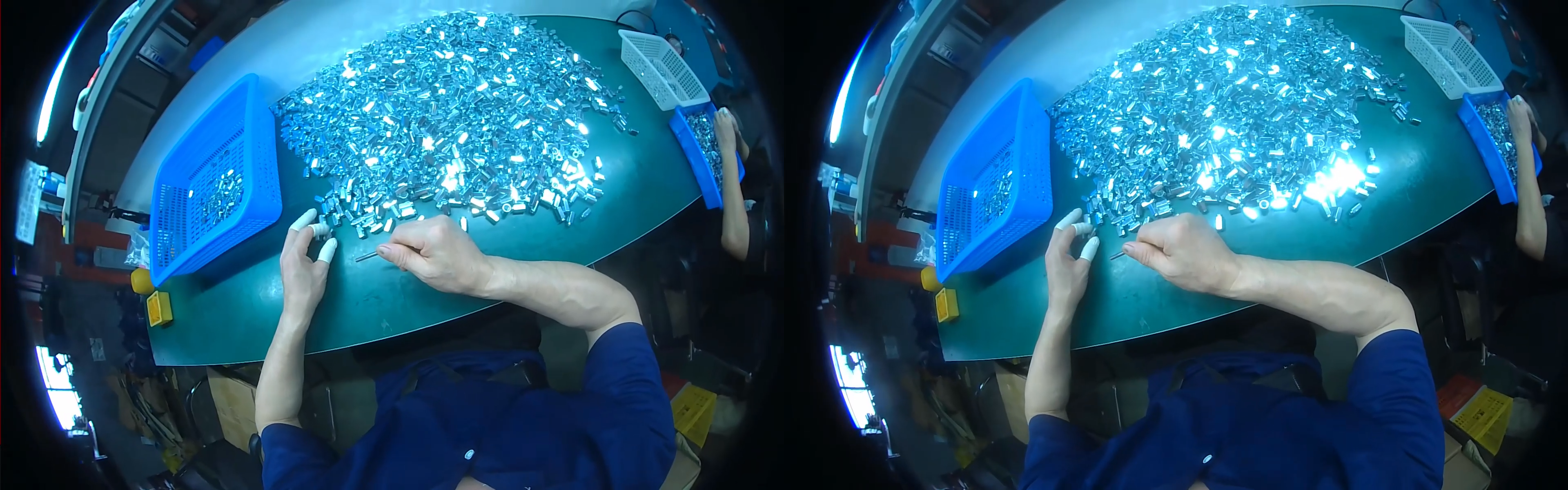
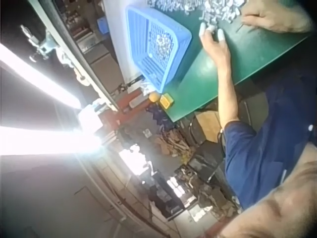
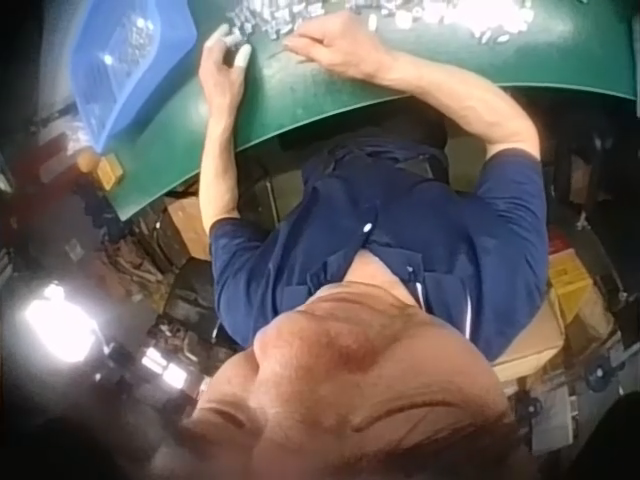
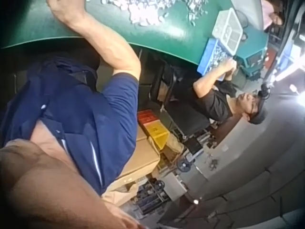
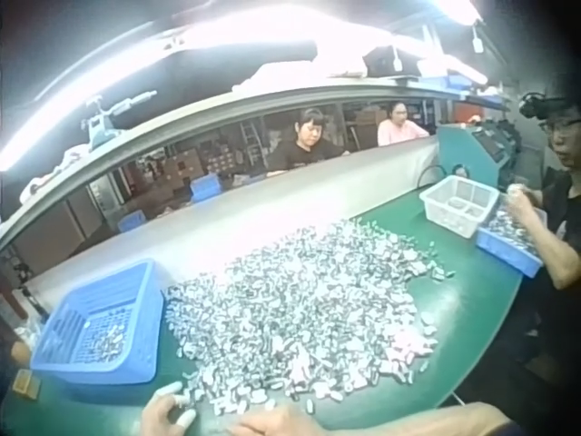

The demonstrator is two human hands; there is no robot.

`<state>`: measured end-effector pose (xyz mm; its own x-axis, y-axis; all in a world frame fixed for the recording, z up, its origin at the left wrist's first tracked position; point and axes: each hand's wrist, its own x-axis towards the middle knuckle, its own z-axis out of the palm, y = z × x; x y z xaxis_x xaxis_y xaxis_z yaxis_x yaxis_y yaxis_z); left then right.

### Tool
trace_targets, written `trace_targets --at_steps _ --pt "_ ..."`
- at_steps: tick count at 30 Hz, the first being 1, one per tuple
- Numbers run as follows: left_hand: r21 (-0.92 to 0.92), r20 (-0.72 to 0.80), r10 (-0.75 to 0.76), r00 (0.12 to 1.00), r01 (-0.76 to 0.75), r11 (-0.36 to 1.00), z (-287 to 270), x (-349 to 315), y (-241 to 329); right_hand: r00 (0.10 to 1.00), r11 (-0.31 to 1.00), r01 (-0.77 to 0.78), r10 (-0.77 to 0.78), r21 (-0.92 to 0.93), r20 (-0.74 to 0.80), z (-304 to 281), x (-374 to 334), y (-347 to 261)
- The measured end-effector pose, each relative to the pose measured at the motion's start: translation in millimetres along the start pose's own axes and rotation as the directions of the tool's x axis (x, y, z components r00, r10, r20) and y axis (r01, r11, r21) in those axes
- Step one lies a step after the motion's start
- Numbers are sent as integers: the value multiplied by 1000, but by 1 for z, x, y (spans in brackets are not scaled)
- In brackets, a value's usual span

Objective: Manually picking up small metallic parts from a pile and inserting them into small tubes before placing them into a collection basket.

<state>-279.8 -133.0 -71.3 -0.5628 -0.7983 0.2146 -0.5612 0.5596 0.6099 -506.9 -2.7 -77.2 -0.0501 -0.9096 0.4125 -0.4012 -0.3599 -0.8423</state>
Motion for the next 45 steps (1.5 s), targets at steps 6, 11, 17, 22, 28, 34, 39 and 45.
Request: trace_targets --at_steps 6,11,17,22,28,34,39,45 --pt "204 -79 182 980 -162 965 -1 -6 12 1000 999 7 -7 -39 -10 -10 9 -5" --pt "-201 -15 -88 996 83 976 -5 -22 27 1000 1000 16 -16 -18 -15 -4 5 1" --pt "-834 231 -357 905 373 407 10 -12 32 996 997 -61 64 35 -66 -6 5 -7" --pt "-912 266 -319 909 345 223 26 -14 39 994 999 -48 49 11 -101 -5 4 -5" --pt "-921 267 -309 913 336 198 26 -15 47 979 996 -59 72 70 -192 -7 7 -6" --pt "-863 231 -256 939 319 391 29 -14 53 969 999 18 -8 38 -247 -9 6 3" --pt "-835 141 -210 968 230 500 27 -23 32 992 997 -49 56 66 -113 -4 5 5" --pt "-823 195 -129 972 233 517 33 -32 23 993 993 -102 105 61 -52 -5 -1 6"
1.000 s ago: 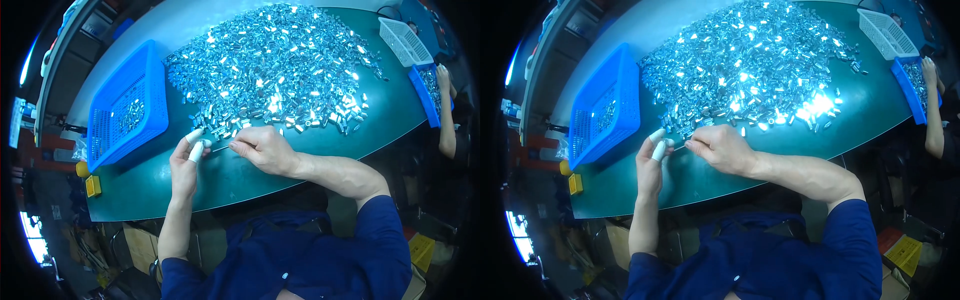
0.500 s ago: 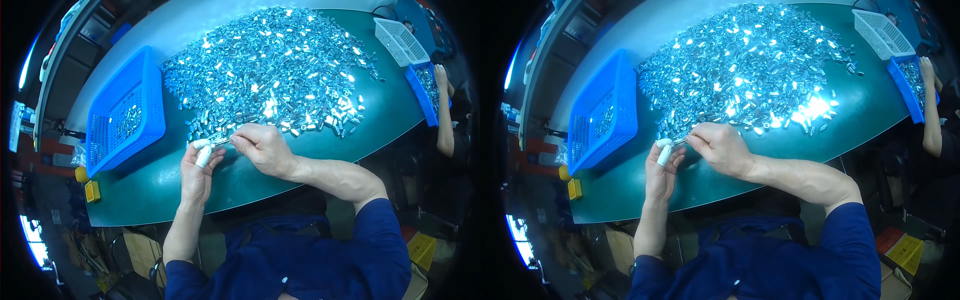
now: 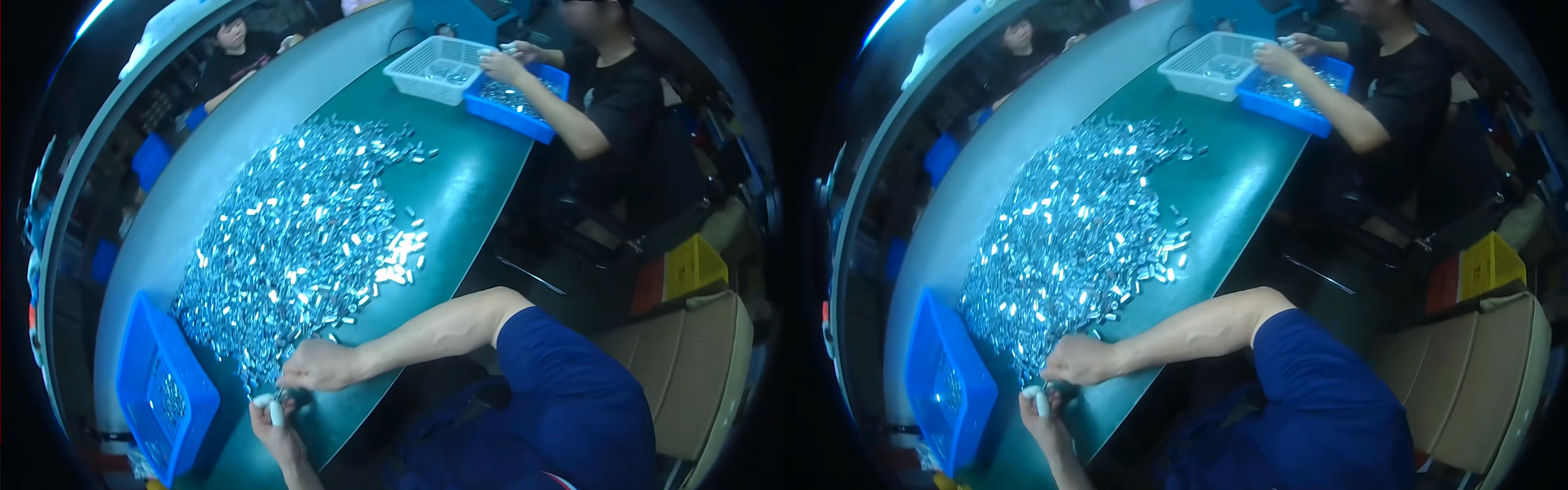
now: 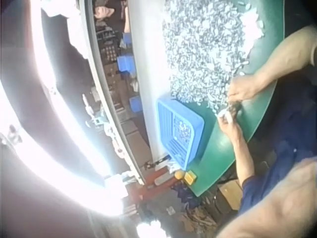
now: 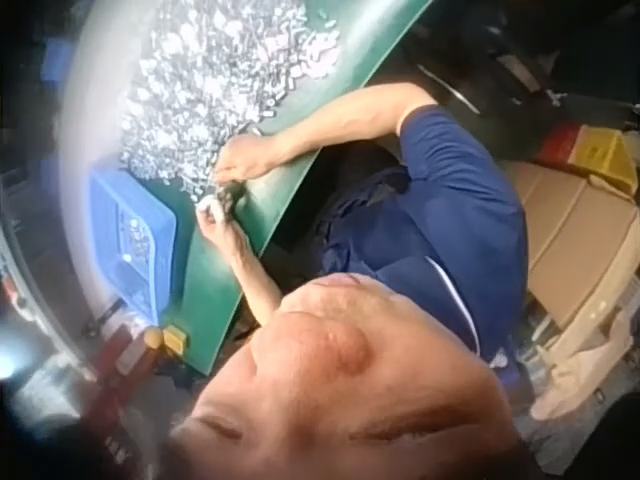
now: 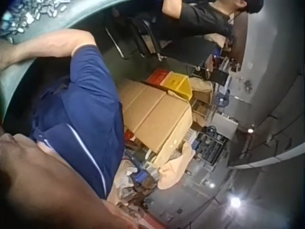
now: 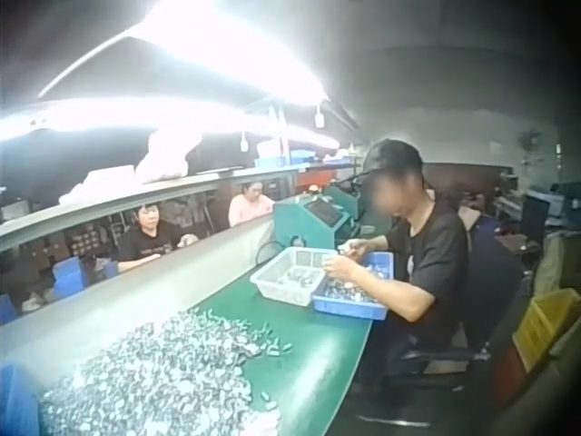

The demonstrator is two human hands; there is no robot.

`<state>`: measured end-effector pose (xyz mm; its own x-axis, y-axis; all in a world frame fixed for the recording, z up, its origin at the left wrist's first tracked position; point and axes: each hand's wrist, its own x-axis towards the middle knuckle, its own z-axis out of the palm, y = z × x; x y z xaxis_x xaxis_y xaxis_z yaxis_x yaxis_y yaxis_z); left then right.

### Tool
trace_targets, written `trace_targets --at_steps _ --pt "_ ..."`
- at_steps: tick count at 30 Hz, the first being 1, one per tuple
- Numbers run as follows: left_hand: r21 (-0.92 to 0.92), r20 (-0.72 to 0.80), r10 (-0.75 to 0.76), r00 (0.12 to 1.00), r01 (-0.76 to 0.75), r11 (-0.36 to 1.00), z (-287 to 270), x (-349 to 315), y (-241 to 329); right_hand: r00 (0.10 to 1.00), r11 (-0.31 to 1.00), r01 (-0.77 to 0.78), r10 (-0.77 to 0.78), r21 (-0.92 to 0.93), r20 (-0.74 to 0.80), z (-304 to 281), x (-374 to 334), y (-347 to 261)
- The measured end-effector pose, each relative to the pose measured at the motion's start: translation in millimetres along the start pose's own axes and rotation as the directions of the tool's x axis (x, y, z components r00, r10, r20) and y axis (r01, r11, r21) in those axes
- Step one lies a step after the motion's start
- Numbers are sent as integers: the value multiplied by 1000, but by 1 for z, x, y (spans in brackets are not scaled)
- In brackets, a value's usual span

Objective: Manually picking up small metallic parts from a pile and inserting them into small tubes before placing them into a collection basket.

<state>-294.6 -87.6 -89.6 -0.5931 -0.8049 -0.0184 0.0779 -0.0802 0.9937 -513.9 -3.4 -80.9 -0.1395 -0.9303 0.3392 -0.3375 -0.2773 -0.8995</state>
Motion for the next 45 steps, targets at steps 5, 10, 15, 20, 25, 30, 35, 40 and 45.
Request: trace_targets --at_steps 5,10,15,20,25,30,35,40,45 --pt "-10 -28 -8 1000 8 1000 2 -3 -2 995 995 93 -94 -36 -32 12 -1 8" --pt "117 -28 98 995 -94 989 11 3 -5 995 992 77 -70 -103 76 15 3 18" --pt "246 -15 123 992 -116 962 7 2 -4 988 982 133 -122 -131 90 11 9 17" --pt "172 -31 106 994 -99 980 11 0 -7 993 991 37 -22 -128 115 9 3 14" --pt "155 -58 104 993 -94 983 4 -10 -7 993 995 98 -96 -31 68 8 -4 -1" --pt "166 -53 82 995 -72 984 17 -4 -7 999 999 36 -36 -3 26 5 -2 10" --pt "273 -12 167 986 -158 949 -2 0 -6 995 992 96 -95 -81 15 19 12 18" --pt "267 -48 131 990 -114 957 11 4 0 997 996 73 -73 -47 8 7 8 7" --pt "186 -112 98 989 -76 980 7 -5 -7 996 990 72 -77 118 42 12 2 8"
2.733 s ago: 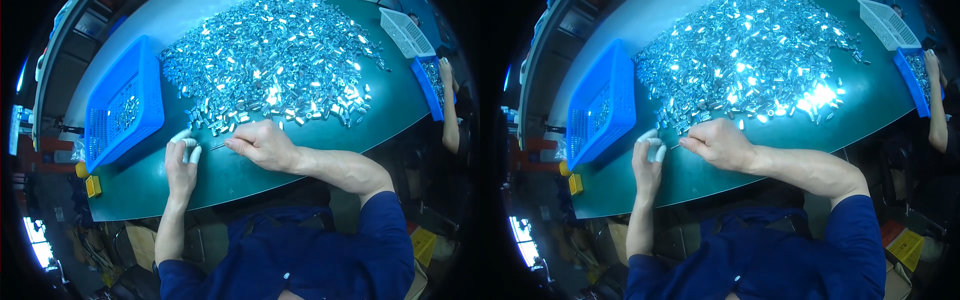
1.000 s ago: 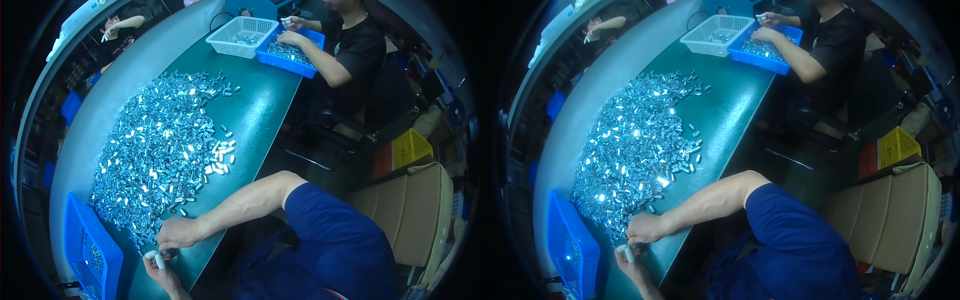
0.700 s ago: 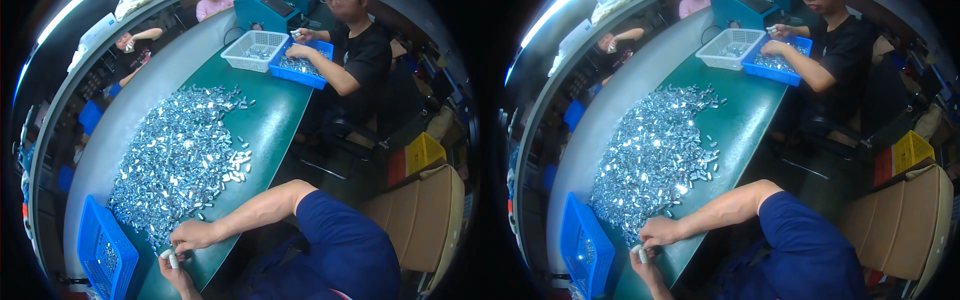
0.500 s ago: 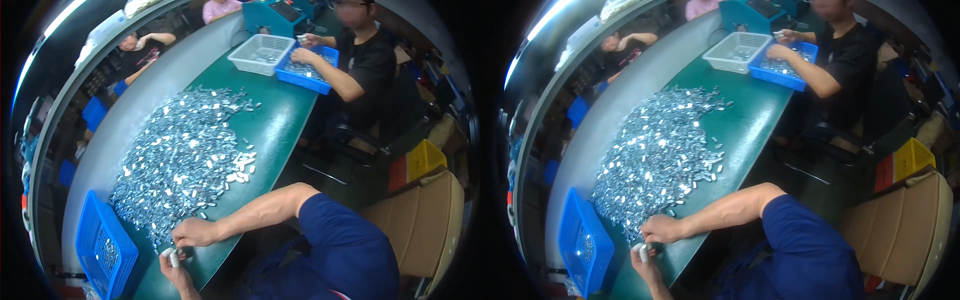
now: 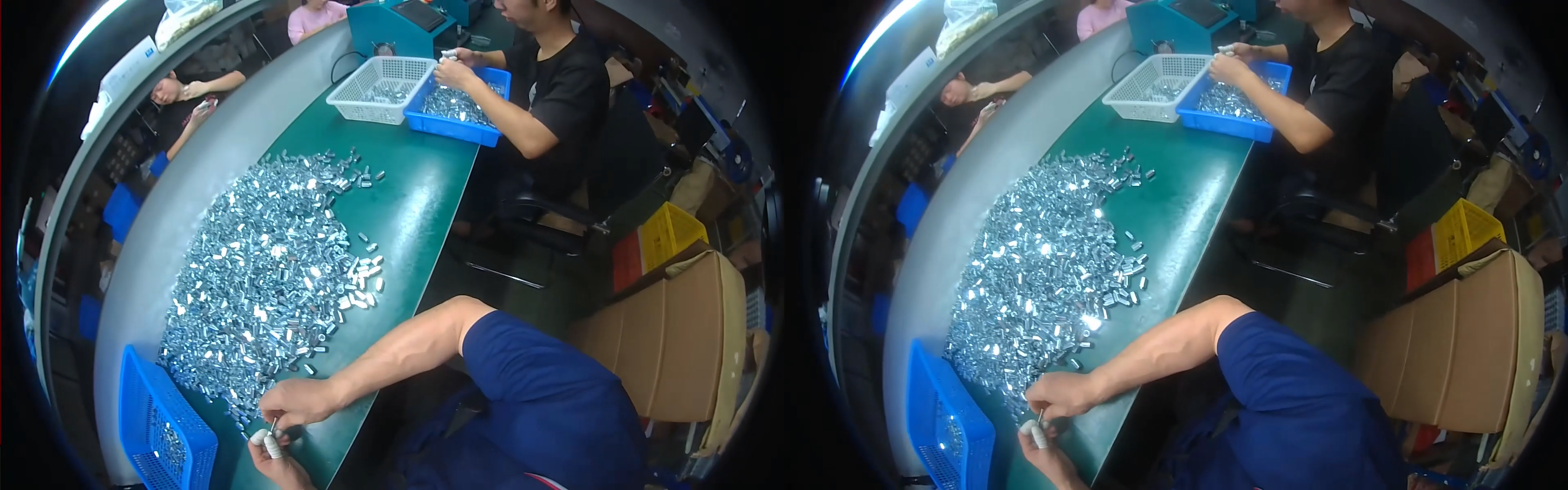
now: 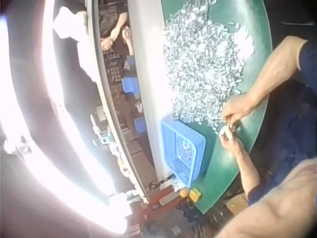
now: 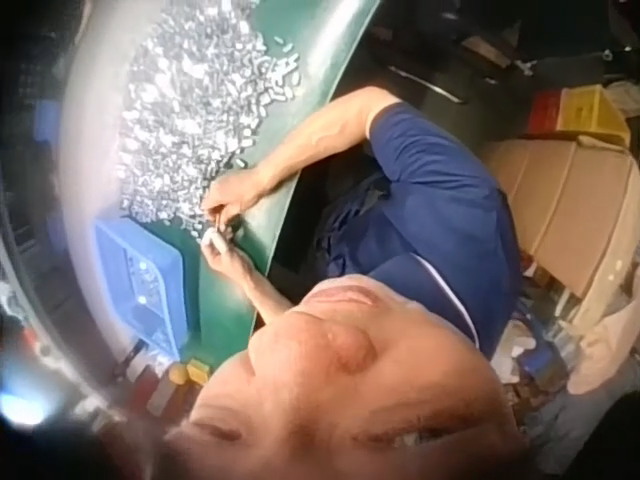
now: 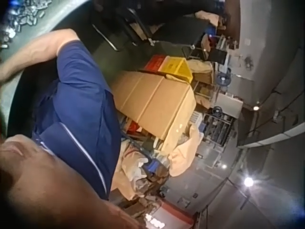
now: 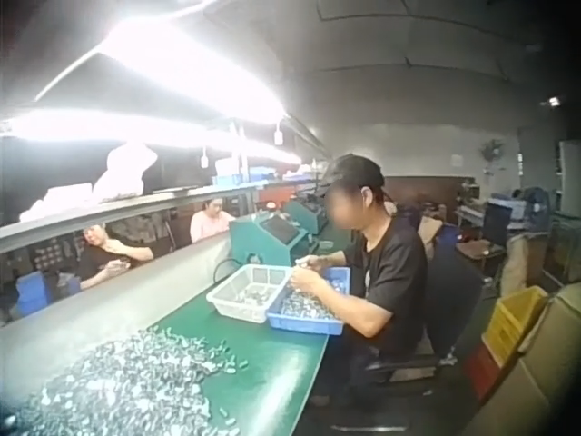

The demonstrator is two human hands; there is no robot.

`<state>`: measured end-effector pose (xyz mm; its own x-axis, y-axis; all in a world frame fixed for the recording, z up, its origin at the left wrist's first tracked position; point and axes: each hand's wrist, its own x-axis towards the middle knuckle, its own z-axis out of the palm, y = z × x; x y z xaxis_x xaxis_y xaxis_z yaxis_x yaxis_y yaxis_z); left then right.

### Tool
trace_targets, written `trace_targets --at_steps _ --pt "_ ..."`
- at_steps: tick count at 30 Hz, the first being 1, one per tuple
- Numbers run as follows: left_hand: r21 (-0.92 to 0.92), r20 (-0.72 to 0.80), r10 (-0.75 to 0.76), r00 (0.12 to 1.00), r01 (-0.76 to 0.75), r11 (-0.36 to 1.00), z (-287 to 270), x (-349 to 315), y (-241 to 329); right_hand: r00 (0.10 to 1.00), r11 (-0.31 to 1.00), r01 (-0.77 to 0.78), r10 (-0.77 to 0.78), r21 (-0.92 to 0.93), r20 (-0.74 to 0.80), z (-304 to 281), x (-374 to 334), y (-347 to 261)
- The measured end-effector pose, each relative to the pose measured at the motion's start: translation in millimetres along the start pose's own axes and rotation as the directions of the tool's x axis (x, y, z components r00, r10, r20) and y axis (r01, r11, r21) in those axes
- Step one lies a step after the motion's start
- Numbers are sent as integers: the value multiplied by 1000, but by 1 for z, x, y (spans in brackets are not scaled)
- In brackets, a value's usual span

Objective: Manually picking up small metallic parts from a pile and inserting them into small tubes before placing them into a collection basket.

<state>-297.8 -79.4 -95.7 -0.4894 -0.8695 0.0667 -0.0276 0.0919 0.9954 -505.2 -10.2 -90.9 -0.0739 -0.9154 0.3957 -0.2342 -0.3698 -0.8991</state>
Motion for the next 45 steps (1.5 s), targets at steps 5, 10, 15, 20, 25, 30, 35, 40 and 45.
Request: trace_targets --at_steps 5,10,15,20,25,30,35,40,45 --pt "42 57 81 995 -84 996 4 -1 1 999 999 35 -36 -8 -41 -2 -2 -1" --pt "78 6 139 990 -139 987 -6 0 -2 1000 990 27 -29 -139 -10 3 2 -2" --pt "269 -35 274 961 -255 929 -24 12 44 984 997 -6 19 72 -178 -7 3 -15" --pt "725 -121 650 750 -380 574 -86 61 124 977 991 -92 108 98 -182 -10 4 -15" --pt "937 49 722 691 -281 205 -107 91 145 982 999 19 -11 38 -188 -7 2 -9" --pt "841 197 404 893 -366 399 -46 43 93 973 999 -23 29 29 -229 -10 3 -12" --pt "840 326 306 894 -423 340 -44 34 22 983 999 -4 12 45 -185 -7 0 -17" --pt "826 309 362 880 -437 357 -50 29 20 981 998 -59 63 27 -182 -6 1 -16" --pt "666 173 358 917 -377 644 -31 42 12 982 998 -43 33 -47 -187 -12 7 8"
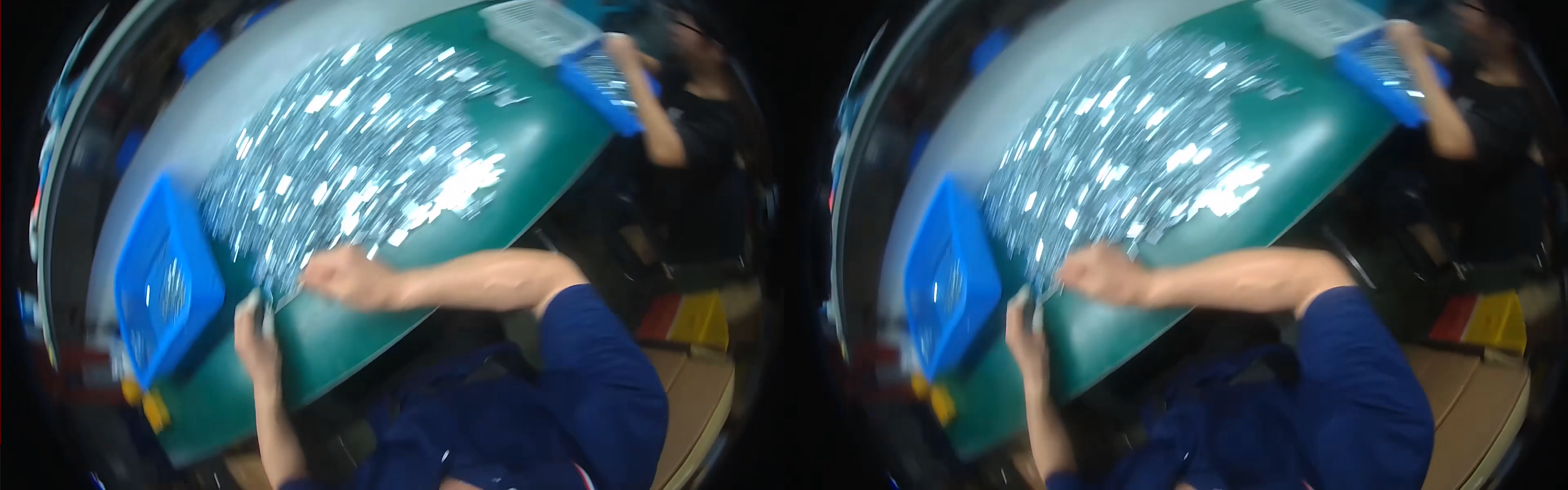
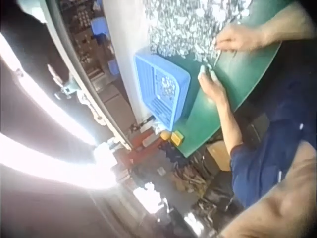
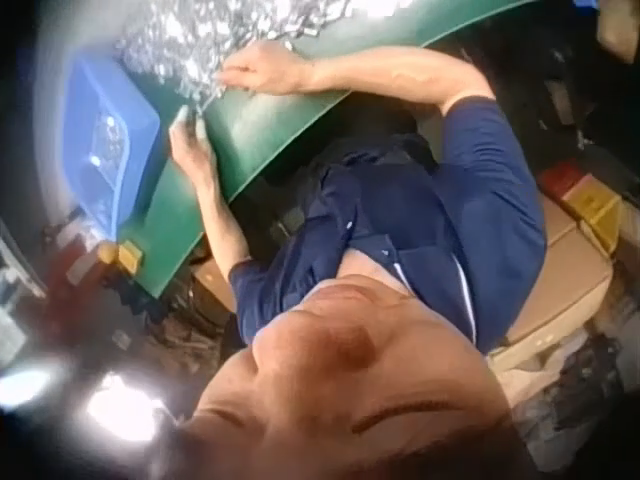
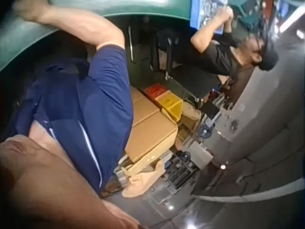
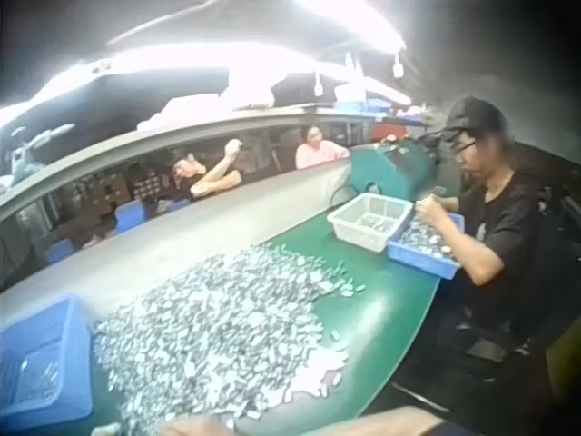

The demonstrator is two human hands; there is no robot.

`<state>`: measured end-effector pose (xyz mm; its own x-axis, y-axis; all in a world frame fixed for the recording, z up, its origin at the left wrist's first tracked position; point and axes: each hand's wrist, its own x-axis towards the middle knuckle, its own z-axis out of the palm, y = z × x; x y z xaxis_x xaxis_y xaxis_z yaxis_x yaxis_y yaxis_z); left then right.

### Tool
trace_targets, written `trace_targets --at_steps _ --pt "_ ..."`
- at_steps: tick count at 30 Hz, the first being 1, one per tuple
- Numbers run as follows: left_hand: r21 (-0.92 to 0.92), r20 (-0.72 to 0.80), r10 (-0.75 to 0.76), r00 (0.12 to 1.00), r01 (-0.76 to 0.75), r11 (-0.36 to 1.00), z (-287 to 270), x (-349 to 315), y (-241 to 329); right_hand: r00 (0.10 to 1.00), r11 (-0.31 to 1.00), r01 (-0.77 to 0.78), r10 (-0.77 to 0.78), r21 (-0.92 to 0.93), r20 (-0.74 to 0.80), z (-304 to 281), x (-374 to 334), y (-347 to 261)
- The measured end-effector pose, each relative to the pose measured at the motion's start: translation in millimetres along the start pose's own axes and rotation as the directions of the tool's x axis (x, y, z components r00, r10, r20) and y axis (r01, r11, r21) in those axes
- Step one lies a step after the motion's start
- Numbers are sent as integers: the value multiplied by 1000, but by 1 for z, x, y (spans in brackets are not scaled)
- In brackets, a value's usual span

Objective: Manually picking up small metallic parts from a pile and inserting them into small tubes before placing them into a collection basket.

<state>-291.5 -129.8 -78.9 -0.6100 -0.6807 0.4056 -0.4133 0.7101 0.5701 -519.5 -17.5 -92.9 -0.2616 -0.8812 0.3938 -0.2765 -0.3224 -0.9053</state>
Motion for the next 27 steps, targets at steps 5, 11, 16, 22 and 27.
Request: trace_targets --at_steps 5,11,16,22,27 --pt "182 27 -69 997 63 981 -17 -9 -6 967 974 -212 196 85 164 -12 2 -25" --pt "-54 65 -333 941 336 940 -26 -24 15 987 996 -80 75 32 139 6 -4 -14" --pt "-639 258 -426 867 484 598 -12 -20 19 984 996 -72 78 -42 160 1 -6 -26" --pt "-861 360 -425 831 471 193 2 -17 19 987 993 -99 105 -58 121 2 -4 -24" --pt "-866 372 -390 842 466 182 5 -18 20 989 990 -126 131 -68 73 -1 1 -26"
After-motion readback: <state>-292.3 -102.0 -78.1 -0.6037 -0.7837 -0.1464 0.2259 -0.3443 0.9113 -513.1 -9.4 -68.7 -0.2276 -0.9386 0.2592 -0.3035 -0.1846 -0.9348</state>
